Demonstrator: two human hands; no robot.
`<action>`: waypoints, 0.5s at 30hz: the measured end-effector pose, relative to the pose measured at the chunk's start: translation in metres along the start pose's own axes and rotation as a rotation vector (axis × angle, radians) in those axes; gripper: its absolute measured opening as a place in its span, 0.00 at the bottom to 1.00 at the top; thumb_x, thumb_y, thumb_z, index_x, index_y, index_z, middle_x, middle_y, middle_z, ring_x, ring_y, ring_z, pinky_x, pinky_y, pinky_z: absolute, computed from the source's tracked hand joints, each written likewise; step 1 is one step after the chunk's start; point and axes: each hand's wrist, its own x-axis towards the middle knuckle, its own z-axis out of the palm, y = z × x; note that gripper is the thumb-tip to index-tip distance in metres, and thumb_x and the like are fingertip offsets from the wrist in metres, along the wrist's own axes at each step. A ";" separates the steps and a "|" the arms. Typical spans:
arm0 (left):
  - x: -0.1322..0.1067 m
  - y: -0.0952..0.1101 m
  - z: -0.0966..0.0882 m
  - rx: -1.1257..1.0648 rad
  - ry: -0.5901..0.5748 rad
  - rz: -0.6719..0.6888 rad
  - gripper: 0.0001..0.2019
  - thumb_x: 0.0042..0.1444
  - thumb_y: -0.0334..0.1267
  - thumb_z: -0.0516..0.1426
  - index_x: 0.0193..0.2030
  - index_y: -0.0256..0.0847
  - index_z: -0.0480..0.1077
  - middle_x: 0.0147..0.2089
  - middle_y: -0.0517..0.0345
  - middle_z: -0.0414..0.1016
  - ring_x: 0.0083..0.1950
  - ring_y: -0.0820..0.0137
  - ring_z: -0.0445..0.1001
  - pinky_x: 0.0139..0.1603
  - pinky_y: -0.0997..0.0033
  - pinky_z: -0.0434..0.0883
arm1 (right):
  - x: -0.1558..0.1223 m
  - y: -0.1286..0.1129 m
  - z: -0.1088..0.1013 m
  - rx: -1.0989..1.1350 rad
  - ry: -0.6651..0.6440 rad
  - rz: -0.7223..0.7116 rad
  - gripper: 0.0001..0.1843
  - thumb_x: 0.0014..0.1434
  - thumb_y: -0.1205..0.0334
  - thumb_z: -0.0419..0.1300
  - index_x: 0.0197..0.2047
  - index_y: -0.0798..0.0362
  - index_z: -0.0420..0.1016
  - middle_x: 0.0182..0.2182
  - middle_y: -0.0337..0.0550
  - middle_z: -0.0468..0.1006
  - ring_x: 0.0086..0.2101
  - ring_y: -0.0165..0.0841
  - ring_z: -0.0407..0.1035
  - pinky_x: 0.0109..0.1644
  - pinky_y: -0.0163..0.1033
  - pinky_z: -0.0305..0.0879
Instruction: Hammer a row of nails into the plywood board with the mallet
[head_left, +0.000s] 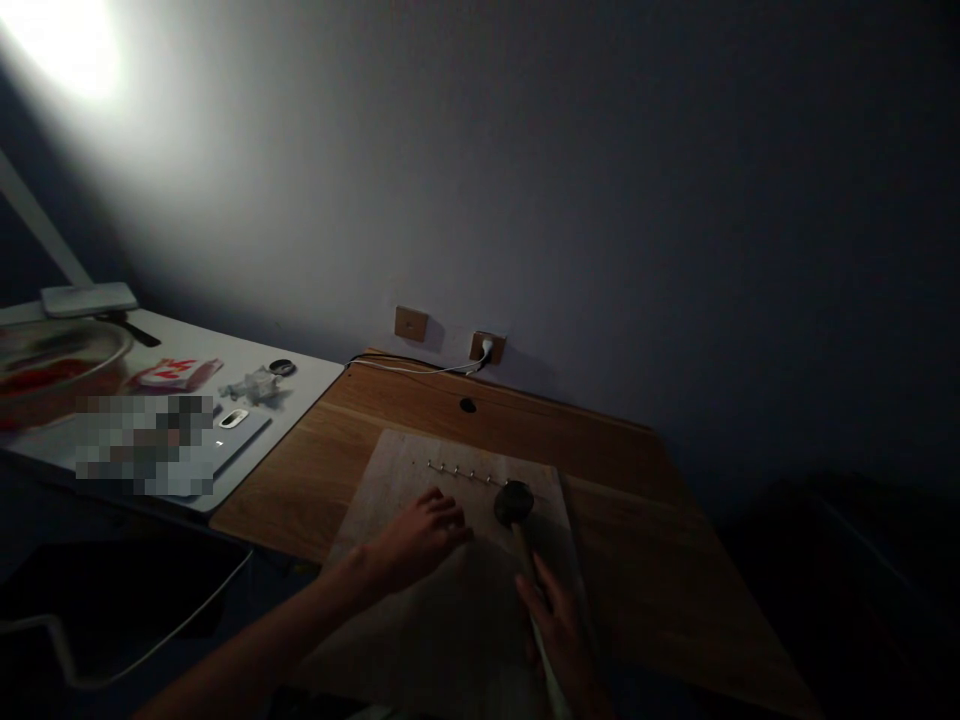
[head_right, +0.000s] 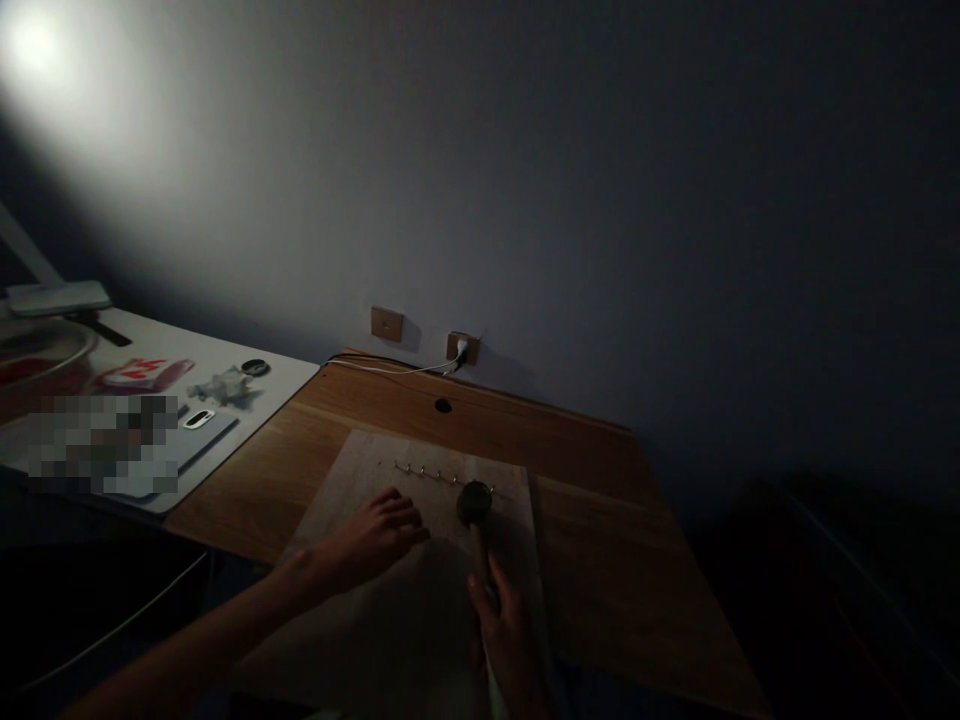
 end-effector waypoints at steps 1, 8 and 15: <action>-0.004 -0.014 -0.001 -0.061 0.030 -0.102 0.09 0.65 0.31 0.55 0.44 0.45 0.76 0.39 0.55 0.79 0.44 0.66 0.76 0.52 0.63 0.68 | 0.000 0.003 0.001 0.010 -0.003 0.015 0.44 0.50 0.32 0.65 0.63 0.52 0.73 0.25 0.41 0.78 0.22 0.37 0.72 0.19 0.37 0.64; -0.024 -0.087 0.002 -0.336 0.236 -0.728 0.12 0.59 0.31 0.55 0.43 0.43 0.79 0.42 0.55 0.83 0.41 0.66 0.80 0.45 0.70 0.73 | -0.005 0.002 0.008 0.066 0.037 0.081 0.50 0.49 0.30 0.64 0.66 0.55 0.66 0.20 0.32 0.71 0.13 0.26 0.60 0.14 0.31 0.55; -0.020 -0.097 0.018 -0.387 0.263 -0.782 0.11 0.57 0.31 0.56 0.42 0.42 0.79 0.41 0.55 0.83 0.40 0.66 0.80 0.43 0.70 0.73 | -0.005 0.001 0.009 0.094 0.054 0.092 0.50 0.49 0.31 0.65 0.67 0.54 0.65 0.20 0.30 0.70 0.13 0.26 0.60 0.13 0.31 0.54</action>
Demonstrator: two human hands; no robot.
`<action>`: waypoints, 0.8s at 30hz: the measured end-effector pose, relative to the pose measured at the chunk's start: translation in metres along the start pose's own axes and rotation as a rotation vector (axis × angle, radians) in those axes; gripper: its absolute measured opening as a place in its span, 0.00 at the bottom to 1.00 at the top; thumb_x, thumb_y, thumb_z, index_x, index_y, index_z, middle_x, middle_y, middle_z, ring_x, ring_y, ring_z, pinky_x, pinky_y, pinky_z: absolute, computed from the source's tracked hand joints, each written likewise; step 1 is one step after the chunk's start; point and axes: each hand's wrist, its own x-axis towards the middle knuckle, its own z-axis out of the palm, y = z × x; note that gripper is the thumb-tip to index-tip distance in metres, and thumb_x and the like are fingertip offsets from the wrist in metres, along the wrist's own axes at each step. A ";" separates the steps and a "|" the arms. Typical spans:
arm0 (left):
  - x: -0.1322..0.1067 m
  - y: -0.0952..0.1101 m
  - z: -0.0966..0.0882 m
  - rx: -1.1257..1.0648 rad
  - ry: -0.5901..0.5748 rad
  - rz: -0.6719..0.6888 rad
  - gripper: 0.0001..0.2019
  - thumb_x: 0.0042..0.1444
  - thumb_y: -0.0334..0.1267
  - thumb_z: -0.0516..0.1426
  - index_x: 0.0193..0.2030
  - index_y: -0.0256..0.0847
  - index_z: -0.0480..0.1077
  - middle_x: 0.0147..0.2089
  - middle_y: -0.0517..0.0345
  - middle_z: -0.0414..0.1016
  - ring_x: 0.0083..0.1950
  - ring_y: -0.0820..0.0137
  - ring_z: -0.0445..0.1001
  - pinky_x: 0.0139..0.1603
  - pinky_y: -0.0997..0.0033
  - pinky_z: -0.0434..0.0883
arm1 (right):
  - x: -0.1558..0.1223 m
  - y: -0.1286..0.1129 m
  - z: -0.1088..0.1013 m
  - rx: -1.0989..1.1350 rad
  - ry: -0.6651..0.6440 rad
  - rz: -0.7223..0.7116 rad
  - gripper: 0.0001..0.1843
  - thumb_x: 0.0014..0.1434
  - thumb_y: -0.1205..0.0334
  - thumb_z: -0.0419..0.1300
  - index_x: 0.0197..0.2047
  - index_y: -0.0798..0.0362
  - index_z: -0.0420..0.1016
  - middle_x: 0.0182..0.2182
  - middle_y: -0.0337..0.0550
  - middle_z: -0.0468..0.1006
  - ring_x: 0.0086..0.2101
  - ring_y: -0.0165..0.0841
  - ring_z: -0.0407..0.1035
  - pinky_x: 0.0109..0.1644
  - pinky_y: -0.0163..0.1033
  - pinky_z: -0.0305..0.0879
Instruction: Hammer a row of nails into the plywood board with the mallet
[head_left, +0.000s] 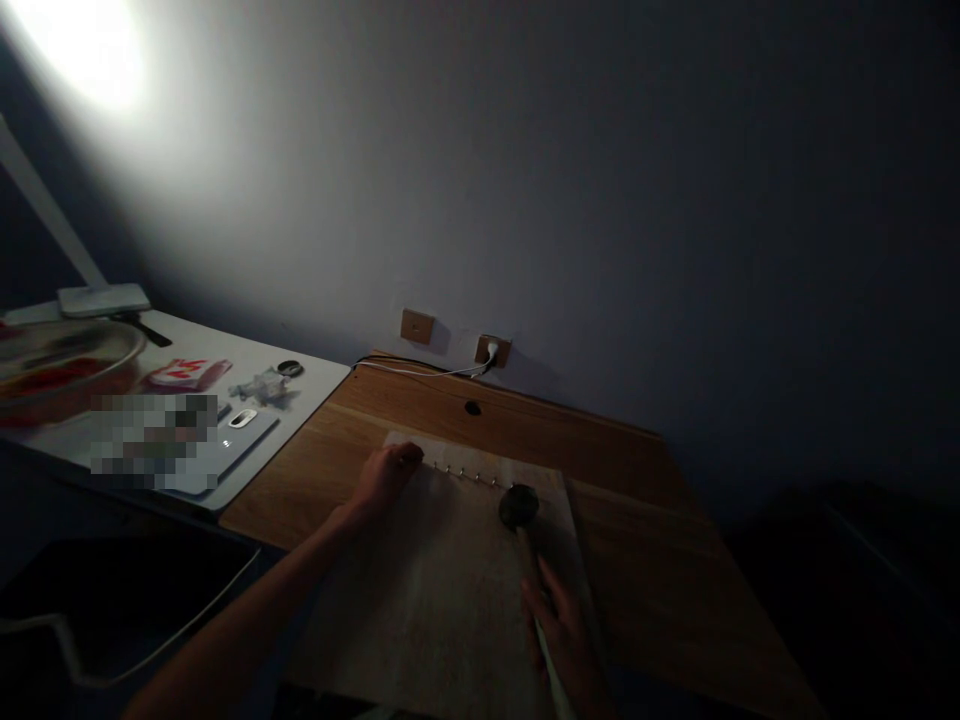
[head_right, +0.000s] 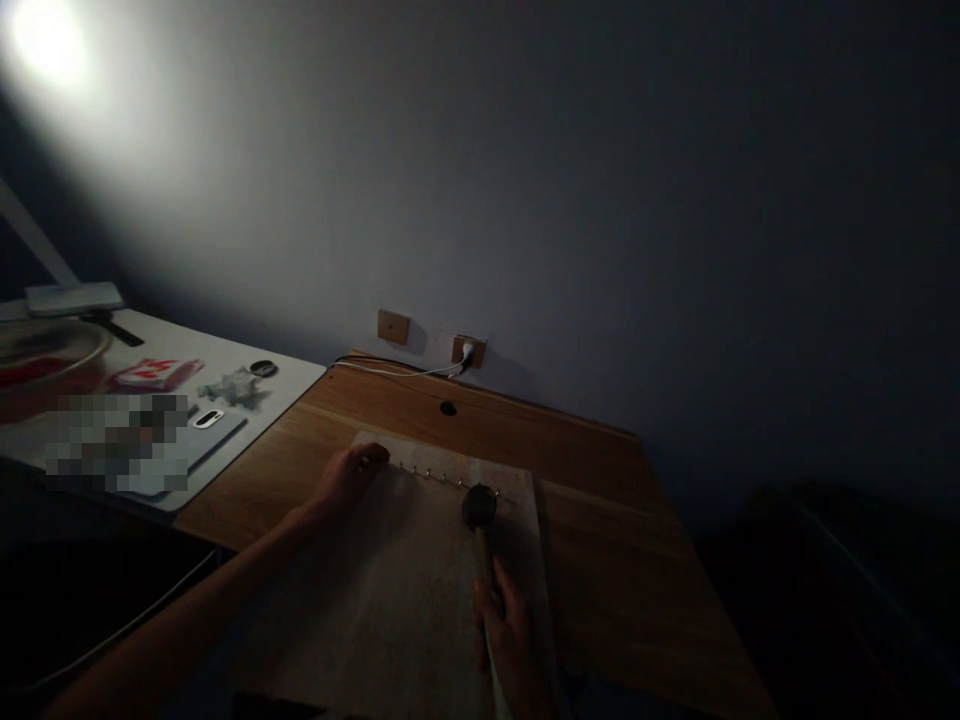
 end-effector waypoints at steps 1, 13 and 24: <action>0.000 0.000 0.000 0.010 0.006 -0.011 0.11 0.56 0.30 0.56 0.42 0.42 0.79 0.41 0.55 0.83 0.39 0.67 0.80 0.43 0.70 0.73 | 0.000 0.001 0.000 0.005 -0.010 -0.004 0.50 0.50 0.32 0.65 0.67 0.54 0.65 0.21 0.31 0.70 0.14 0.26 0.60 0.14 0.31 0.55; 0.000 -0.001 -0.001 -0.052 -0.003 0.151 0.09 0.58 0.30 0.56 0.40 0.39 0.78 0.41 0.51 0.80 0.40 0.67 0.76 0.45 0.69 0.72 | 0.000 -0.040 0.035 0.014 -0.219 -0.070 0.39 0.54 0.36 0.65 0.60 0.56 0.71 0.21 0.29 0.67 0.14 0.23 0.58 0.15 0.29 0.54; 0.000 -0.008 0.007 -0.076 0.039 0.080 0.21 0.56 0.28 0.54 0.57 0.41 0.70 0.38 0.57 0.80 0.37 0.67 0.79 0.39 0.71 0.71 | 0.017 -0.087 0.107 -0.050 -0.513 -0.213 0.22 0.61 0.44 0.57 0.48 0.53 0.69 0.22 0.27 0.65 0.12 0.22 0.57 0.11 0.27 0.52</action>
